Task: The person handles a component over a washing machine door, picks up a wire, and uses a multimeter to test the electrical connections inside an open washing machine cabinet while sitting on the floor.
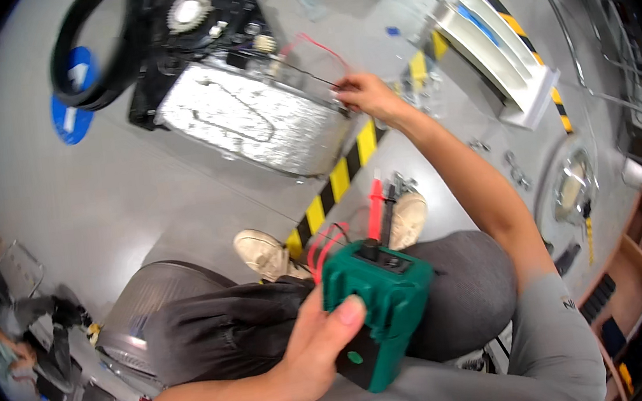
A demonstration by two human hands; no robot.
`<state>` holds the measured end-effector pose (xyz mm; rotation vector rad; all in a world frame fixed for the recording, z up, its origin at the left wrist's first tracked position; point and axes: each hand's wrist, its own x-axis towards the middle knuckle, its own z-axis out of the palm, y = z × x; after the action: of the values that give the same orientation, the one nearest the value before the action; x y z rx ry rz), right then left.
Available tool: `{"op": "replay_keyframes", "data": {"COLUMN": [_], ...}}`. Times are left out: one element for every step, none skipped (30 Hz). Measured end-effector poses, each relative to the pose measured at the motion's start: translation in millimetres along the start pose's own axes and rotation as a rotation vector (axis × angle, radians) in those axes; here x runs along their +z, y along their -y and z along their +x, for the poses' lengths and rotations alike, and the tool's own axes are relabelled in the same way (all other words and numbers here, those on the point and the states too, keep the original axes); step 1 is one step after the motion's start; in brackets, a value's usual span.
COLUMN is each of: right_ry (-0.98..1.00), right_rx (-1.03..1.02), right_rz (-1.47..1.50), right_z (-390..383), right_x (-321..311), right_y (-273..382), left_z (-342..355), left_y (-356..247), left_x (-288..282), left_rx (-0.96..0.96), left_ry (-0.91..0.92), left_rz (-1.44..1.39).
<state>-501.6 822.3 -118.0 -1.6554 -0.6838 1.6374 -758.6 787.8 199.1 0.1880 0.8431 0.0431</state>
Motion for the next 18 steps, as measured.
{"op": "replay_keyframes", "data": {"right_ry": [-0.023,-0.018,-0.016,-0.016,-0.027,-0.039,-0.059,-0.063,-0.057,0.021,0.034,0.043,0.058,0.068,0.074,0.088,0.091,0.092], "right_rx": [-0.012,-0.029,-0.037,-0.036,-0.031,-0.027,-0.019,-0.001,0.013,0.035,0.021,0.015,0.009,0.015,0.021,0.01,0.008,0.005], "right_rz": [-0.098,-0.139,-0.159,-0.172,-0.169,-0.15,-0.116,-0.089,-0.046,-0.071,-0.046,-0.015,-0.029,-0.041,-0.049,-0.024,-0.006,0.013], "right_z": [-1,2,-5,-7,-8,-6,-2,2,6,12,12,14,19,19,23,29,31,32], "right_x": [-1,0,0,0,-4,-9,-15,-19,-19,-25,-31,-32,-32,-37,-39,-37,-37,-38], "right_y": [2,1,-1,-5,-13,-22,-29,-37,-46,-49,-46,-45,-41,-44,-48,-54,-55,-57], "left_z": [-1,-3,-6,-7,-6,-1,2,6,10,10,12,10,4,4,5,5,8,12], "left_y": [5,10,11,12,11,11,3,-2,-6,-4,0,1,-2,0,1,2,3,5], "left_x": [-5,-10,-8,-4,-1,-2,-2,-2,0,-2,-6,-7,-5,-3,-3,-3,-3,-5], "left_rx": [0.016,0.056,0.047,0.039,0.061,0.078,0.101,0.107,0.096,0.087,0.133,0.168,0.201,0.207,0.21,0.209,0.211,0.212], "left_ry": [0.038,0.046,0.017,-0.025,-0.005,0.012,0.003,0.0,-0.032,-0.04,-0.004,0.032,0.052,0.051,0.051,0.052,0.066,0.08], "left_rz": [-0.018,-0.035,-0.002,0.022,0.035,0.052,0.103,0.138,0.179,0.202,0.176,0.156,0.126,0.128,0.135,0.145,0.14,0.136]}}
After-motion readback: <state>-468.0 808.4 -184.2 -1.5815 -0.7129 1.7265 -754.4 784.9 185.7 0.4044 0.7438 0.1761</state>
